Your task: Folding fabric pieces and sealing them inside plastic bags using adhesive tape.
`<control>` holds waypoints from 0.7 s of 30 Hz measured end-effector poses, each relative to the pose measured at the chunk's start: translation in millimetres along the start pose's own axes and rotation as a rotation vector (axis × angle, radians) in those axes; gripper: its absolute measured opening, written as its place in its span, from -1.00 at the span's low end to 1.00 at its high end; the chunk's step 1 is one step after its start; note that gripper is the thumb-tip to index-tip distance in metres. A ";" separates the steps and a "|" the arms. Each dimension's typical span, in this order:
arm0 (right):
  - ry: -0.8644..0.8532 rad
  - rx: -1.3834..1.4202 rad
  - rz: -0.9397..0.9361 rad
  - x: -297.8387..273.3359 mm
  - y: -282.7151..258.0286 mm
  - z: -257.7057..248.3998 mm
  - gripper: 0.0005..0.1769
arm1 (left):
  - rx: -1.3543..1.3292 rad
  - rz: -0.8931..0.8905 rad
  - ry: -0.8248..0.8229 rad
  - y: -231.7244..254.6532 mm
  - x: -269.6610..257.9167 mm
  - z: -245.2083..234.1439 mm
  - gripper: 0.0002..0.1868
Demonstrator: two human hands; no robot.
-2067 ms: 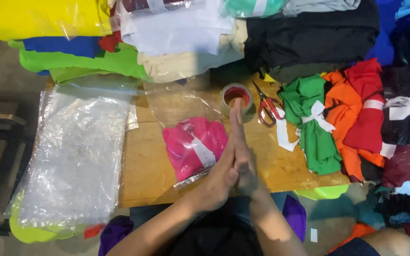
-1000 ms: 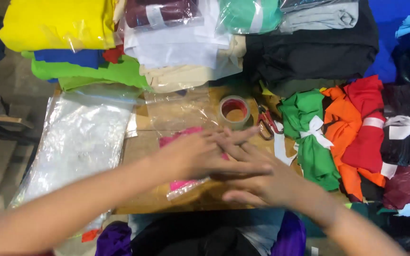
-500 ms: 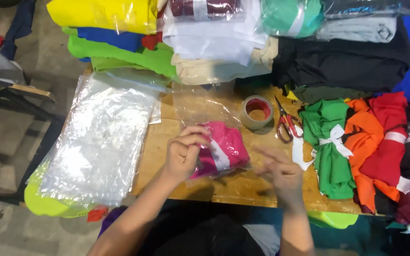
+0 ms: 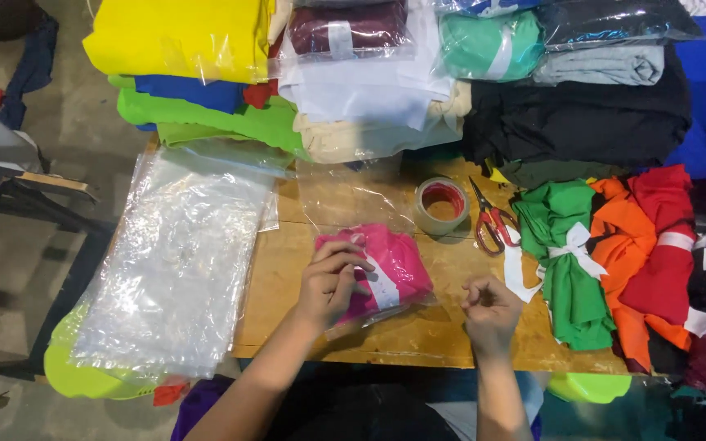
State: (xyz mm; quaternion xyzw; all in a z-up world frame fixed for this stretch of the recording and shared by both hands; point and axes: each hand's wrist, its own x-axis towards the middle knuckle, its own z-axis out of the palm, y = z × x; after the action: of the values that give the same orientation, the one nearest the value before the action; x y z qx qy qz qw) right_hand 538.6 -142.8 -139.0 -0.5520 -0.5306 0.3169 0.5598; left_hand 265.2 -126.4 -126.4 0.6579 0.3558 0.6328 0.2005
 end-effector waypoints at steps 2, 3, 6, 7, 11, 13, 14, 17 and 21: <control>-0.027 0.111 0.101 0.5 -1.9 0.6 -0.75 | 0.045 0.004 0.004 6.8 2.9 -2.9 -0.50; -0.026 0.108 0.107 1.5 -2.5 5.0 -0.75 | 0.043 -0.002 0.002 9.0 3.9 -4.8 -0.50; -0.074 0.054 0.146 6.7 -6.3 11.9 -0.73 | 0.086 0.013 -0.016 10.7 8.1 -2.2 -0.55; -0.011 0.036 0.120 8.6 -9.2 14.1 -0.71 | 0.103 0.019 -0.005 9.1 7.5 -0.4 -0.57; -0.029 -0.153 -0.018 11.6 -19.4 24.2 -0.64 | 0.114 0.019 -0.007 11.1 7.7 1.3 -0.59; -0.023 -0.168 -0.038 7.5 -8.4 20.1 -0.65 | 0.110 0.006 -0.013 10.2 3.9 2.6 -0.61; -0.018 -0.184 -0.065 5.9 -2.8 19.5 -0.67 | 0.106 -0.002 -0.014 9.3 2.5 2.1 -0.63; 0.024 -0.223 -0.084 1.9 1.1 19.2 -0.64 | 0.104 0.004 -0.054 11.6 6.6 1.2 -0.72; 0.079 -0.302 -0.119 2.3 -6.4 23.3 -0.65 | 0.135 0.035 -0.131 20.9 8.4 3.1 -0.80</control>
State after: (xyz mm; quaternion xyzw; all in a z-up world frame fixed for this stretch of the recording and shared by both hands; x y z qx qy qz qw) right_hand 515.6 -135.3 -136.3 -0.6093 -0.5816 0.1779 0.5087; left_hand 272.3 -133.7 -106.1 0.7158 0.3723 0.5665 0.1676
